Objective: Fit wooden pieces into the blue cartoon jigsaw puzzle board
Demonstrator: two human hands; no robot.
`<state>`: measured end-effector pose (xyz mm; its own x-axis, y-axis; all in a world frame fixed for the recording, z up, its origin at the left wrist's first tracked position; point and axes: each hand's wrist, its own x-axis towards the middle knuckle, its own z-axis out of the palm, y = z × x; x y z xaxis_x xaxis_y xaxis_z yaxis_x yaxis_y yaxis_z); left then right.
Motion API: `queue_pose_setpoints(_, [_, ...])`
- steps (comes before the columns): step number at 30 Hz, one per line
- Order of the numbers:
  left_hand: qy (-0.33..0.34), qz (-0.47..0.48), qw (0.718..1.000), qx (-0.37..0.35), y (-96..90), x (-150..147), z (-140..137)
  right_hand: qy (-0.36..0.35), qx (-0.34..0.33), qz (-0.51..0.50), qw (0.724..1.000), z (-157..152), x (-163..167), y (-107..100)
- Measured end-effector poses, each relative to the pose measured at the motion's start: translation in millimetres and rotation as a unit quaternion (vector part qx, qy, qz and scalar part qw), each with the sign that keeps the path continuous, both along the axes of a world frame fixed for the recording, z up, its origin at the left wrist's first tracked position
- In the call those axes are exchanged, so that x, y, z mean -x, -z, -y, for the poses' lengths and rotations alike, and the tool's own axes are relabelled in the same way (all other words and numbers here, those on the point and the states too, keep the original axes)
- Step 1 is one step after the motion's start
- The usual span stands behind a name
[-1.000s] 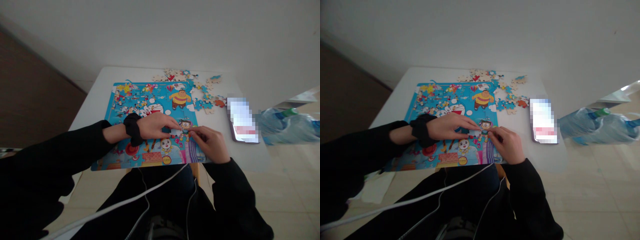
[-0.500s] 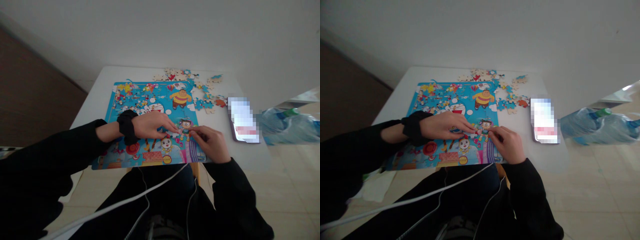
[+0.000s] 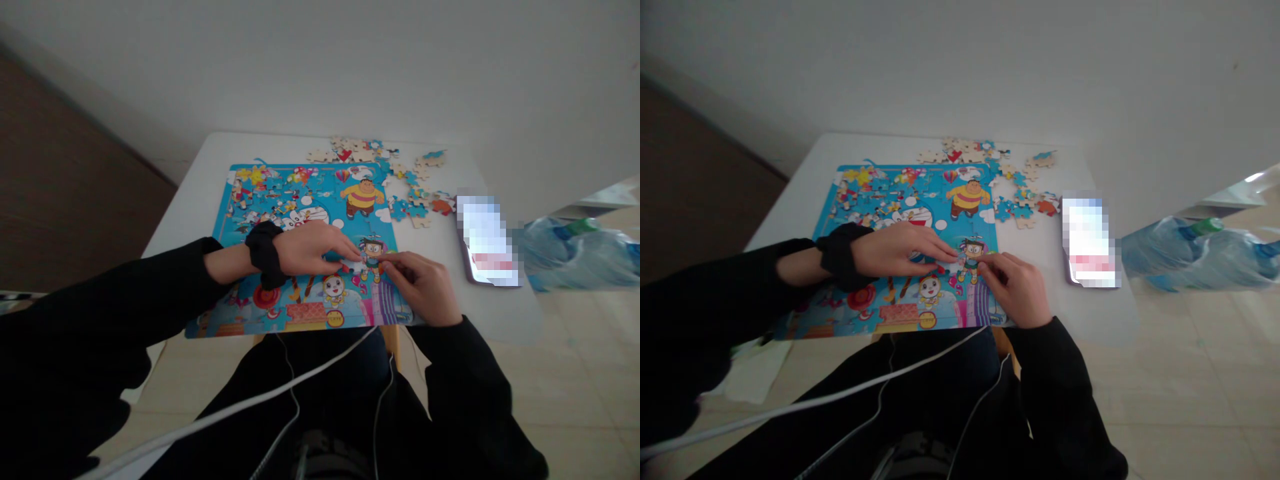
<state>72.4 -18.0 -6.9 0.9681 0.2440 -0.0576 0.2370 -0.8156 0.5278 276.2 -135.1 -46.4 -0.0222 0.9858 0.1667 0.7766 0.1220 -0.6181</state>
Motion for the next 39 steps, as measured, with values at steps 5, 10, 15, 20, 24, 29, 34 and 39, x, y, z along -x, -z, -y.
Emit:
queue_pose_setpoints(5, [-0.033, 0.048, 0.998, -0.025, 8.3, -10, 7, -0.003, -0.005, -0.006, 1.000, 0, 0, -1])
queue_pose_setpoints(10, [-0.012, 0.058, 0.997, -0.053, 14.0, -16, 12, 0.001, 0.000, -0.007, 1.000, 0, 1, 0])
queue_pose_setpoints(15, [-0.004, 0.056, 0.996, -0.075, 19.4, -17, 12, 0.003, 0.004, -0.006, 1.000, 0, 1, -1])
queue_pose_setpoints(20, [-0.018, 0.040, 0.997, -0.062, 12.1, -10, 10, 0.000, -0.004, -0.008, 1.000, 0, 0, 0])
queue_pose_setpoints(24, [-0.069, 0.015, 0.994, -0.089, -2.6, 16, 12, -0.003, 0.004, 0.002, 1.000, 1, -1, 0])
queue_pose_setpoints(29, [-0.138, 0.024, 0.974, -0.180, -19.5, 69, 29, -0.001, 0.004, 0.013, 1.000, 1, -2, 0])
queue_pose_setpoints(34, [-0.207, 0.027, 0.953, -0.220, -22.9, 117, 66, -0.001, -0.018, 0.027, 0.999, 2, -1, 2])
queue_pose_setpoints(39, [-0.255, 0.049, 0.939, -0.224, -3.7, 129, 105, 0.004, -0.074, 0.060, 0.995, 2, 0, 3])
